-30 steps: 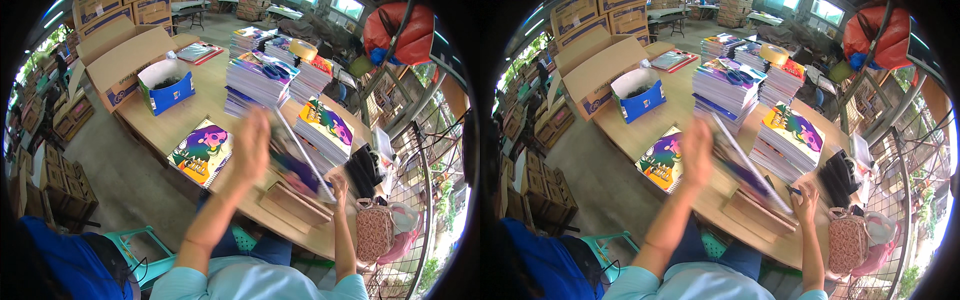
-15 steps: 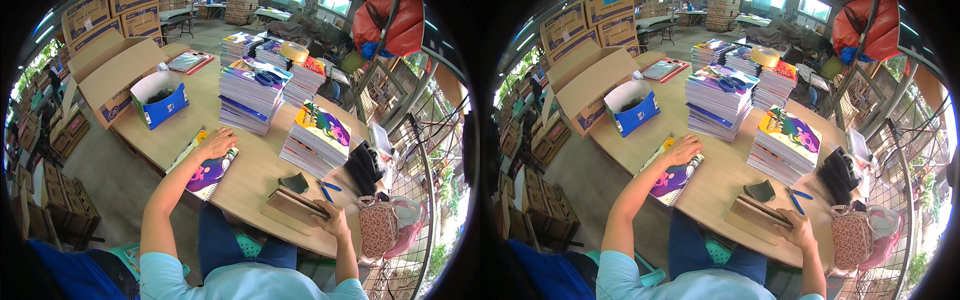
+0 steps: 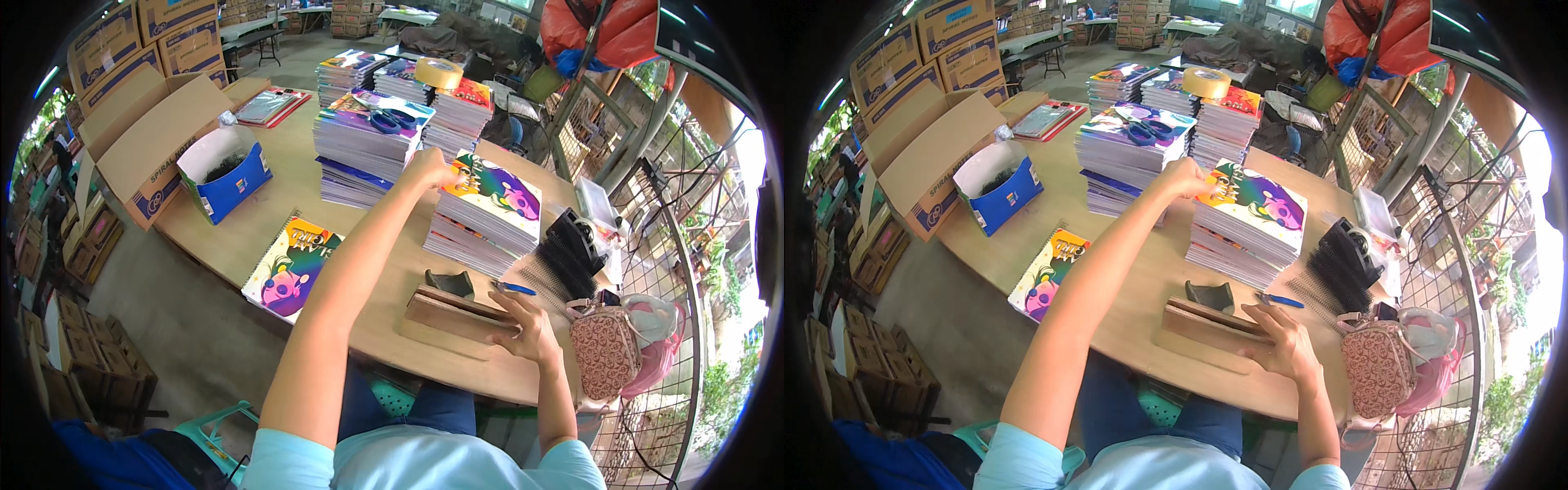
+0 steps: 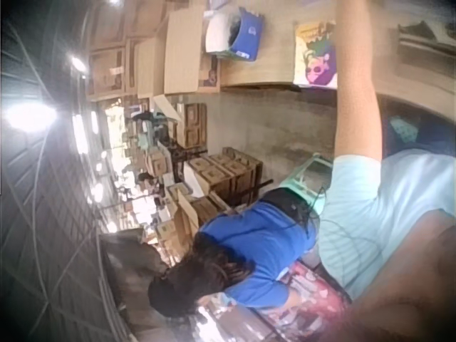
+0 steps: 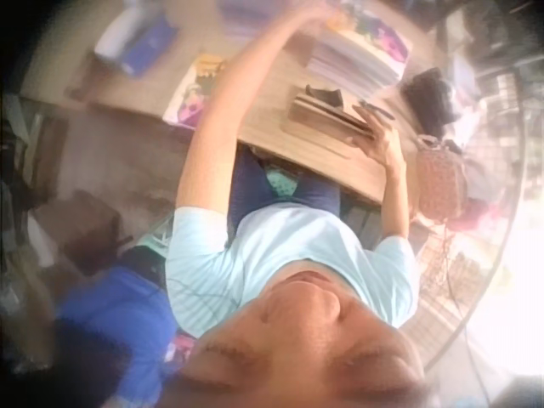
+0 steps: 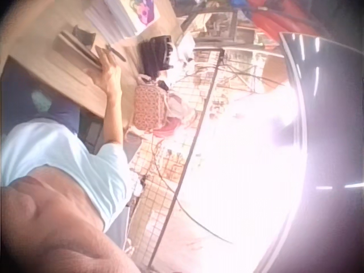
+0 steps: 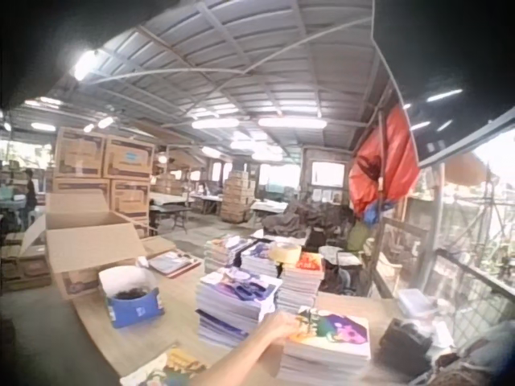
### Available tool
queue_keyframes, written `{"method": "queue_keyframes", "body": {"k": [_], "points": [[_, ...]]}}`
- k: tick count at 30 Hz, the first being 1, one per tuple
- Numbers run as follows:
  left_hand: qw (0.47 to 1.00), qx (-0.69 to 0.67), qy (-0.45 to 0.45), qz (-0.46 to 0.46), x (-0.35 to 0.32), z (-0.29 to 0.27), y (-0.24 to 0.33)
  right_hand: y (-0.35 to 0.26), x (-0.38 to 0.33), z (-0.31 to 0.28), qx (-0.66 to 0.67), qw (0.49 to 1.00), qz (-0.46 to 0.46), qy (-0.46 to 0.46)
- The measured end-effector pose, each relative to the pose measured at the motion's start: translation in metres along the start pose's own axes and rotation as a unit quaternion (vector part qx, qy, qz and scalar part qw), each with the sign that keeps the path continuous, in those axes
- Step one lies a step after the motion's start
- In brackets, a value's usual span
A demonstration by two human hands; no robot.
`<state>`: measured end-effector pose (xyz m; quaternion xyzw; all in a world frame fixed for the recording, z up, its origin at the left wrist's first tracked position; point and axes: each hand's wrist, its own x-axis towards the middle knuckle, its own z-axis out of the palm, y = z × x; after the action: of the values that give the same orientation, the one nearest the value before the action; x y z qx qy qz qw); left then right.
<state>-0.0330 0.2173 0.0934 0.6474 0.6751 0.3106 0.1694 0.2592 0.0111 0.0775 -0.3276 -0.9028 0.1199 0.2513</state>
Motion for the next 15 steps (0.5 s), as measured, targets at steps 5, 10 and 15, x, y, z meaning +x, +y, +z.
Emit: {"method": "queue_keyframes", "body": {"k": [5,10,15], "points": [[0.996,0.024,-0.082,-0.005,0.029,0.011,-0.009,0.009,-0.006,-0.017,0.021,0.998,0.039,0.051],[0.999,0.041,0.009,0.005,0.019,0.006,-0.003,0.013,0.03,-0.027,0.013,0.987,0.086,0.139],[0.97,-0.085,0.187,0.131,-0.039,-0.03,0.037,0.058,0.069,-0.038,0.024,0.925,0.164,0.341]]}}
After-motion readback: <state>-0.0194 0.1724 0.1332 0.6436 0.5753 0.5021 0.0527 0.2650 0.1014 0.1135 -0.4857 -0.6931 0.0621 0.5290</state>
